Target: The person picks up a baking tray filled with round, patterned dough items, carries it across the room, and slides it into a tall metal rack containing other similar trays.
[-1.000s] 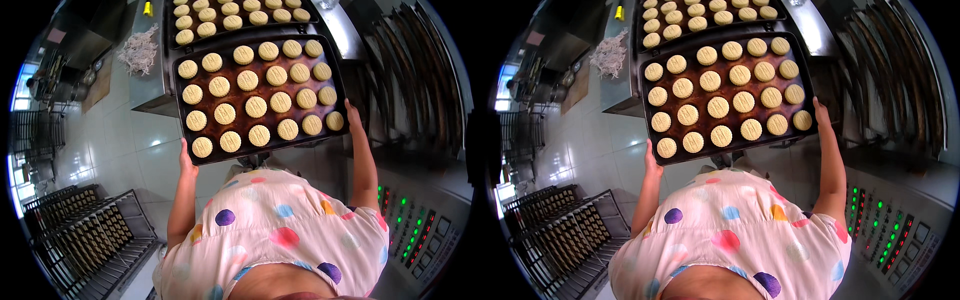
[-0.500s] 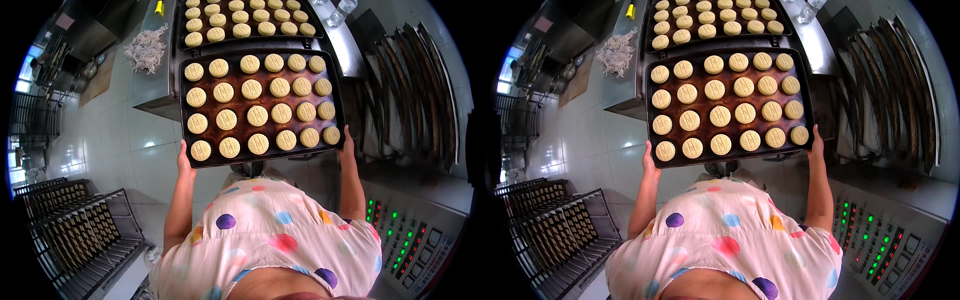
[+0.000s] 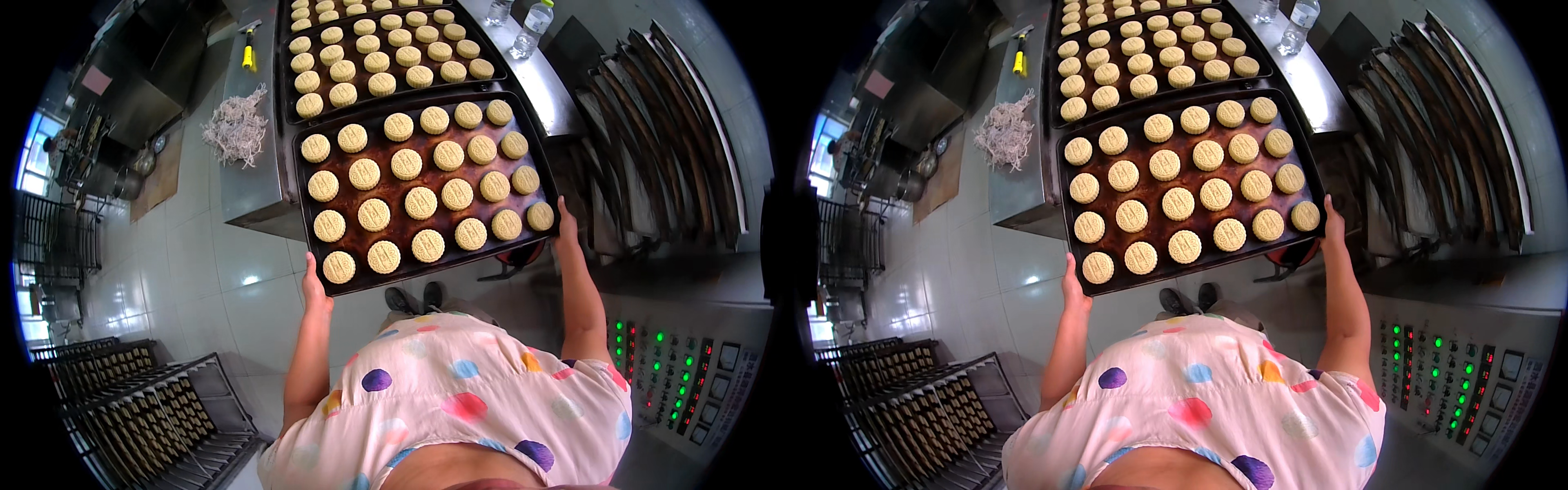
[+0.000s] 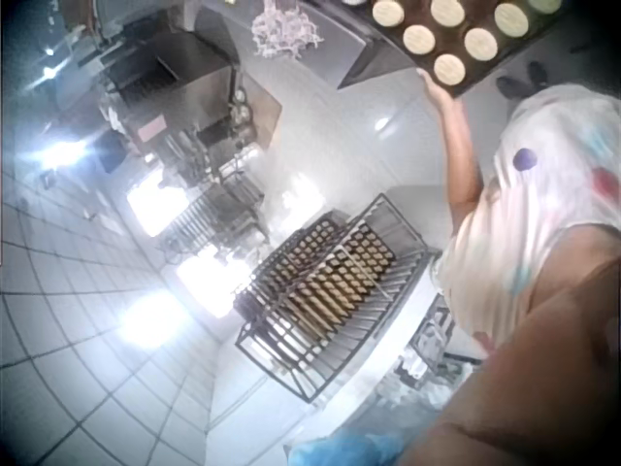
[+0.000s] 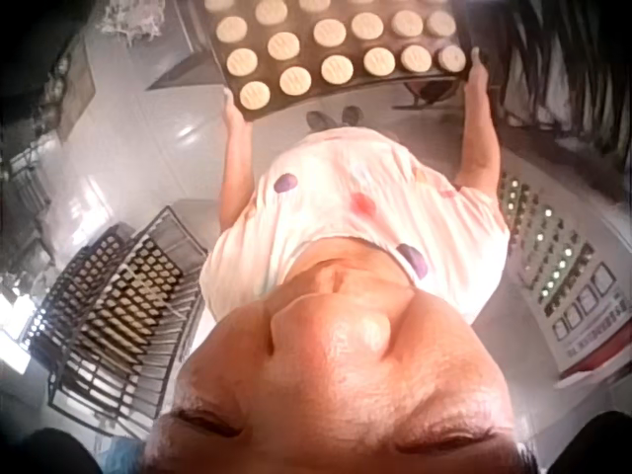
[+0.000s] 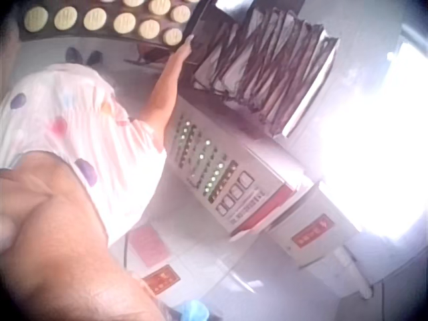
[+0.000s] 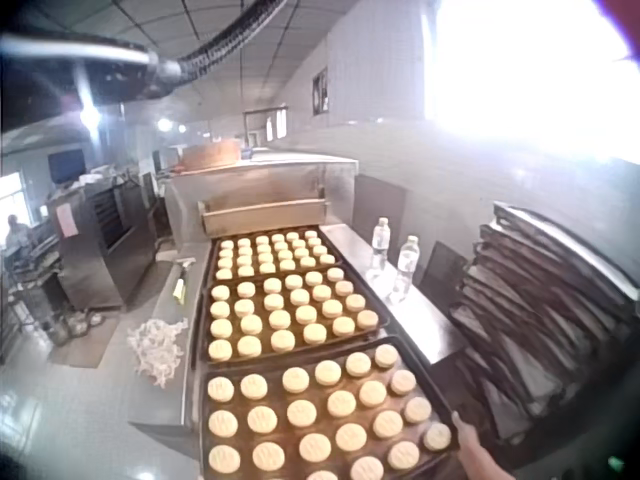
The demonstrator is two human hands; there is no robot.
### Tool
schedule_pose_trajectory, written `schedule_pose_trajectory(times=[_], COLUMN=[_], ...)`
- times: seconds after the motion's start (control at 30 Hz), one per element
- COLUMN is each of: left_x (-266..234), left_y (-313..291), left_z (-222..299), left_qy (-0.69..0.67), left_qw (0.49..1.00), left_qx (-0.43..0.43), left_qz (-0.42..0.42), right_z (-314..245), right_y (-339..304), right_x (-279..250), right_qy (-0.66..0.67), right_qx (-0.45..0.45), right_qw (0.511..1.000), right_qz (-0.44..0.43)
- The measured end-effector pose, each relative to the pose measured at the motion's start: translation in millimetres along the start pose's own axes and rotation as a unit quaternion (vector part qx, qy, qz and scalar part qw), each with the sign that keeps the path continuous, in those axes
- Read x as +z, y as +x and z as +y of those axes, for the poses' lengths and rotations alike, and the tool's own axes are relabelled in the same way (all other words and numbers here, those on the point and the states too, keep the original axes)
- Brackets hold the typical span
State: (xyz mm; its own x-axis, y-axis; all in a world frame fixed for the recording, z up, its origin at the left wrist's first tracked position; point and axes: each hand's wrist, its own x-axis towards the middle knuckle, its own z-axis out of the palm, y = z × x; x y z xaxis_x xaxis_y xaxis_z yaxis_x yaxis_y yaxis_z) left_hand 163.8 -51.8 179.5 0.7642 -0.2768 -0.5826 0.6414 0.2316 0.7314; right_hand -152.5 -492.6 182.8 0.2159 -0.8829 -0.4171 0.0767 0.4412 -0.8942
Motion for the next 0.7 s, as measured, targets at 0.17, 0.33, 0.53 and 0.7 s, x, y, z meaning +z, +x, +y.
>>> schedule_pose_trajectory(times=[0.17, 0.33, 0.53, 0.7], left_x=[9, 4, 11, -16], left_y=[-9, -5, 7, 17], left_z=[0, -9, -14, -25], left_qy=[-0.024, 0.007, 0.030, 0.087], left_qw=[0.999, 1.000, 0.998, 0.988], left_qx=[-0.038, 0.019, 0.048, 0.107], left_qz=[-0.016, -0.005, -0.003, 0.072], right_z=[1, 14, 50, 25], right_y=[12, 28, 58, 20], right_x=[-6, -9, -39, -6], right_qy=[-0.023, -0.006, 0.013, 0.047], right_qx=[0.015, 0.007, -0.055, -0.019], right_qw=[0.999, 1.000, 0.998, 0.999], right_qz=[0.020, -0.005, 0.000, -0.015])
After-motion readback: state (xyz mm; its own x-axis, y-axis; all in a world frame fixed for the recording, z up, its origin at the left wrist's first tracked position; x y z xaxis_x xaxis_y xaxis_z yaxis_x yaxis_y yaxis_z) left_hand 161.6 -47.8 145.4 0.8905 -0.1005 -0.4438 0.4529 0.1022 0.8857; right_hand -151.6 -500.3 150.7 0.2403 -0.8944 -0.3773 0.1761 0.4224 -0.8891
